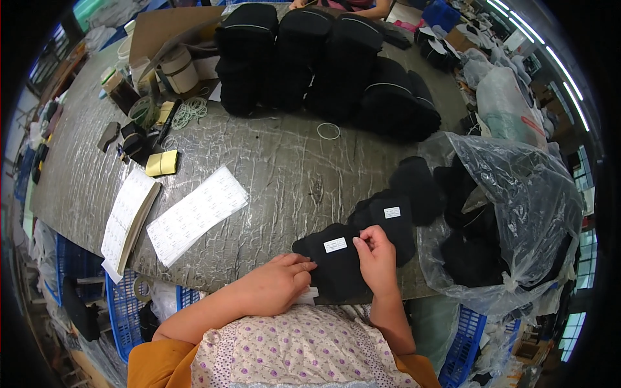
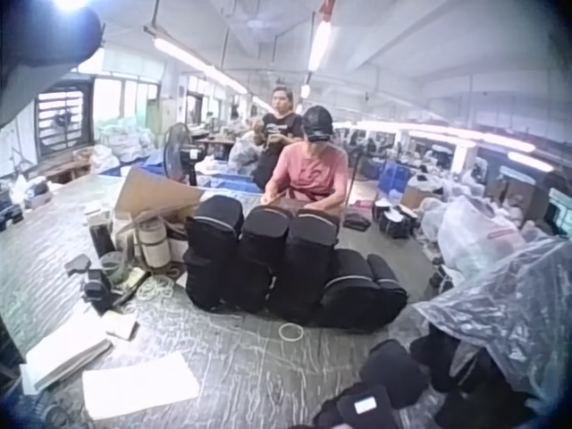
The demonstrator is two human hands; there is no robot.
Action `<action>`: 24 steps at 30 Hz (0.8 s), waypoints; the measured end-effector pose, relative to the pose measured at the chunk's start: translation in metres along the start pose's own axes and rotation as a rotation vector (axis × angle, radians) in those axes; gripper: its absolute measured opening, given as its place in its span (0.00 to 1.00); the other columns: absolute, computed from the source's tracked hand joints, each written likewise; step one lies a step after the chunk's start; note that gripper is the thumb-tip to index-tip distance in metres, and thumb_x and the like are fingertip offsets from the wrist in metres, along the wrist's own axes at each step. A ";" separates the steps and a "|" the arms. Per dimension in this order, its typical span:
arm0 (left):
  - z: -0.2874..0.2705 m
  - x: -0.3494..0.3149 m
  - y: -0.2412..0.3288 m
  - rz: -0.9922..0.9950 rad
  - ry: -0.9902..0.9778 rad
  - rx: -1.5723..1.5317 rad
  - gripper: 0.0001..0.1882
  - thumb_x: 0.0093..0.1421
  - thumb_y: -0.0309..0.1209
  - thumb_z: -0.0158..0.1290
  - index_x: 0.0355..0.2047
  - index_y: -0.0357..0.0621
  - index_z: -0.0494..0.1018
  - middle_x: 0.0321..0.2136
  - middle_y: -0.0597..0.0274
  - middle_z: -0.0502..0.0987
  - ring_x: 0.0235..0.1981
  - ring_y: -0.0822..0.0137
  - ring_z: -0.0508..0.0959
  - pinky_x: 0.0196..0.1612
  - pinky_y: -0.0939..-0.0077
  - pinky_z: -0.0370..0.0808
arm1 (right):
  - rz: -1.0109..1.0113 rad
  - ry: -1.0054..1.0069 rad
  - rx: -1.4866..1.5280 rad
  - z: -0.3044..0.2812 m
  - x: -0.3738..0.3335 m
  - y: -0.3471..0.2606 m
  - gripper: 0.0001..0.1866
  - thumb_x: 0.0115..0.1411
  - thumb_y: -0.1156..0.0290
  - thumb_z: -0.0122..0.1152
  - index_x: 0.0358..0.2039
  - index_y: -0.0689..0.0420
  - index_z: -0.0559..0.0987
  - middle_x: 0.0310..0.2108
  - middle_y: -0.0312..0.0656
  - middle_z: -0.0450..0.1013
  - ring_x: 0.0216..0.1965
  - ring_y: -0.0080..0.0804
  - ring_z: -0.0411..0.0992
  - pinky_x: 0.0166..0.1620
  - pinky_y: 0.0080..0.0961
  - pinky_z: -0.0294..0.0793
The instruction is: Applying small white adhesive labels to black shoe components and stacking them.
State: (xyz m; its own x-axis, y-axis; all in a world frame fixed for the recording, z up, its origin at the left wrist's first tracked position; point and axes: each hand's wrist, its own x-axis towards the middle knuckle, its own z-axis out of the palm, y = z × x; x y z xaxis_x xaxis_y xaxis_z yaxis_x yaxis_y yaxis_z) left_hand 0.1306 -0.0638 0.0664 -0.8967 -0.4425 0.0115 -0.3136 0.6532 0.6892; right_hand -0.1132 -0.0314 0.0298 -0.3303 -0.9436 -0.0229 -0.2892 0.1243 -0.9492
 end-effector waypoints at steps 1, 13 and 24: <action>-0.001 0.000 0.000 -0.006 0.000 0.002 0.11 0.59 0.28 0.49 0.37 0.31 0.72 0.53 0.43 0.71 0.55 0.48 0.68 0.59 0.57 0.64 | -0.050 0.055 -0.045 -0.001 -0.001 -0.002 0.06 0.58 0.79 0.60 0.29 0.59 0.71 0.19 0.31 0.66 0.22 0.13 0.62 0.25 0.17 0.62; -0.002 0.000 0.000 0.013 -0.010 0.023 0.10 0.61 0.30 0.50 0.34 0.33 0.72 0.53 0.44 0.72 0.56 0.49 0.68 0.57 0.58 0.64 | -0.088 0.164 -0.447 -0.099 0.002 -0.039 0.04 0.52 0.77 0.62 0.30 0.61 0.77 0.27 0.42 0.72 0.28 0.31 0.71 0.35 0.25 0.71; -0.010 0.005 -0.007 0.003 0.062 -0.101 0.08 0.60 0.28 0.51 0.33 0.35 0.72 0.46 0.45 0.76 0.52 0.48 0.72 0.55 0.59 0.67 | 0.574 -0.886 -0.159 -0.143 -0.237 0.123 0.10 0.55 0.67 0.60 0.34 0.60 0.80 0.29 0.51 0.77 0.31 0.40 0.76 0.35 0.35 0.74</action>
State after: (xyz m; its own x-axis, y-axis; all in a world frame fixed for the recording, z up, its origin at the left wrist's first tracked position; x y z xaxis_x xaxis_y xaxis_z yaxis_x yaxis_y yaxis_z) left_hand 0.1312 -0.0765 0.0692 -0.8752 -0.4804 0.0563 -0.2755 0.5907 0.7584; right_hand -0.1989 0.2513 -0.0367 0.2981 -0.6100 -0.7342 -0.4328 0.5991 -0.6736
